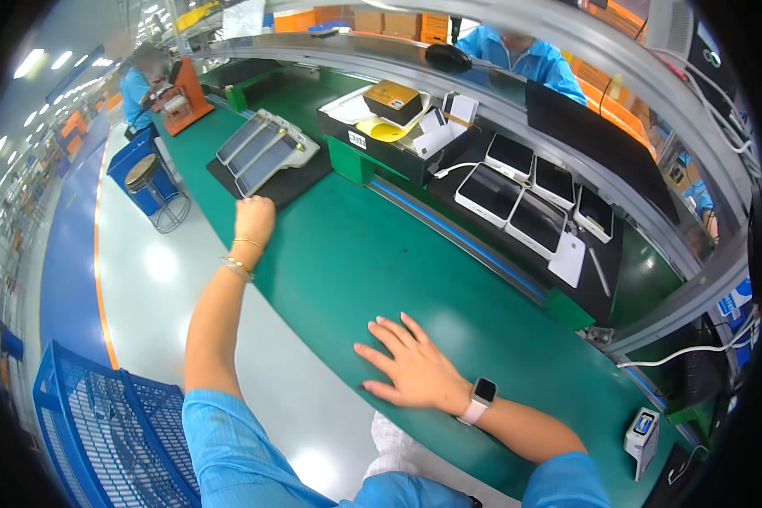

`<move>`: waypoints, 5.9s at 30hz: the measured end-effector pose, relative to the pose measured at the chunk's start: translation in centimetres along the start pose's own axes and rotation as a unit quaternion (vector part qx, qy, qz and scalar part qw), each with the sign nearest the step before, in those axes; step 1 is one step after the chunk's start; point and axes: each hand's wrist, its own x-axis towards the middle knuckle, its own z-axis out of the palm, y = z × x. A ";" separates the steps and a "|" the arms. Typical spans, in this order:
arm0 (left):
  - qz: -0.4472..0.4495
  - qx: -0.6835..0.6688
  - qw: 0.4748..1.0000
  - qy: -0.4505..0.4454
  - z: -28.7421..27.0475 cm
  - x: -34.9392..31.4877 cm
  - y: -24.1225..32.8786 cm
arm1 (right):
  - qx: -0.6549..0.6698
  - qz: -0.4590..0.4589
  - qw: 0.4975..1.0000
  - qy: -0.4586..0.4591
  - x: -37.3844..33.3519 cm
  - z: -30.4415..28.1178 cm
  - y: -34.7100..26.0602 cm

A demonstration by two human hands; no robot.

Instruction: Scan and inspect electronic handheld devices at a factory workstation before placing them on a production line.

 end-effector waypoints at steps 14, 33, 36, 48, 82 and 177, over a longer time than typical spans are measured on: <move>0.056 -0.239 0.969 -0.005 -4.7 -7.5 -1.1 | -0.012 0.085 0.989 0.123 -6.7 1.0 -2.5; 0.168 -0.179 0.969 0.003 -12.3 -14.4 4.0 | 0.115 0.131 0.966 0.189 -5.9 0.7 -1.9; 0.197 -0.178 0.963 0.036 -13.5 -16.6 4.4 | 0.131 0.144 0.963 0.189 -5.8 0.8 -2.0; 0.103 -0.316 0.936 0.119 -14.3 -20.4 4.8 | 0.102 0.132 0.970 0.177 -5.6 0.8 -2.0; -0.323 -0.850 0.379 -0.172 -12.8 -22.4 -1.2 | 0.829 0.405 0.371 0.107 -1.2 -0.1 -0.3; 0.251 -0.471 0.714 -0.453 -26.6 -54.6 27.6 | -0.081 0.454 0.842 0.279 -56.5 -19.6 -5.2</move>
